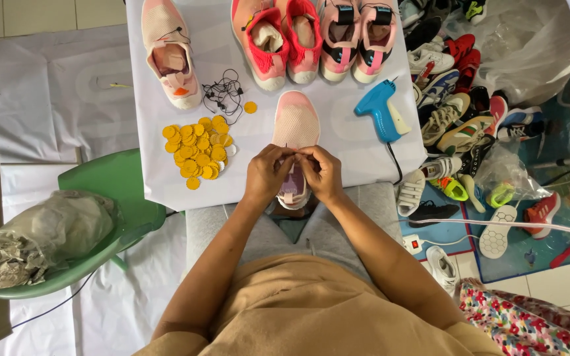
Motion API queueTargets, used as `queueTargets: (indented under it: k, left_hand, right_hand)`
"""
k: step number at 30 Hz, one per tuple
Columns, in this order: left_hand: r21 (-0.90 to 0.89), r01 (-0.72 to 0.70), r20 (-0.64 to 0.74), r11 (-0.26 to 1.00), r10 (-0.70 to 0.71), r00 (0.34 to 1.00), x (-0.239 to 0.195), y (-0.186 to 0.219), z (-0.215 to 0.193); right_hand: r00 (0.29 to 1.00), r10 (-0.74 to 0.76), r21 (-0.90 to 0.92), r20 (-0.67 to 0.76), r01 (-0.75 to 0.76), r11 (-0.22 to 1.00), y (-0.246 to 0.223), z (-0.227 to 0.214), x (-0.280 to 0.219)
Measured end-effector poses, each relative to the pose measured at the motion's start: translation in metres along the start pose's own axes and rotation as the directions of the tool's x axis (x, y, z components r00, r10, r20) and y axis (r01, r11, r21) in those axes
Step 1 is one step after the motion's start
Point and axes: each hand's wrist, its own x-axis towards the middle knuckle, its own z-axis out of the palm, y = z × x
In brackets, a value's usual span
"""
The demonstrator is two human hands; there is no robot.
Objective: The person sits cross-legged and sews a pink shoe using a needle and thread. They repeatedly pull the thread through the shoe's fabric and tie knots to secure the stitching. Several other shoes and yellow circular objects are visible on the table.
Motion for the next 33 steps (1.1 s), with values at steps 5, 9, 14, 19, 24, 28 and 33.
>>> queueTargets:
  k: [5,9,14,19,24,28,33]
  left_hand:
    - [0.014,0.0,-0.004,1.0,0.0,1.0,-0.001,0.0,0.001]
    - [0.018,-0.004,-0.011,1.0,0.005,1.0,-0.003,-0.004,0.002]
    - [0.025,0.0,-0.028,1.0,0.001,1.0,-0.004,-0.003,0.003]
    - [0.013,0.009,-0.051,1.0,-0.009,0.999,-0.003,0.0,0.002]
    - [-0.033,0.018,-0.08,0.999,-0.021,0.997,-0.002,0.009,-0.006]
    - [-0.071,0.028,-0.107,0.997,-0.035,0.994,-0.002,0.024,-0.01]
    - [-0.099,-0.03,-0.131,0.995,0.016,0.991,-0.004,0.03,-0.011]
  right_hand:
    - [1.0,0.004,-0.009,0.001,-0.004,1.0,0.0,-0.001,0.0]
    - [1.0,0.01,-0.008,0.0,-0.01,1.0,-0.001,0.0,0.0]
    - [1.0,0.02,-0.013,0.006,-0.02,1.0,-0.006,-0.002,0.002]
    - [0.998,0.068,0.002,0.006,-0.068,0.998,-0.014,-0.006,0.007]
    - [0.996,0.091,0.054,-0.024,-0.09,0.995,-0.023,-0.006,0.012]
    - [0.996,0.09,0.072,-0.02,-0.089,0.993,-0.037,-0.006,0.015]
    - [0.991,0.134,0.085,-0.017,-0.132,0.988,-0.039,-0.003,0.015]
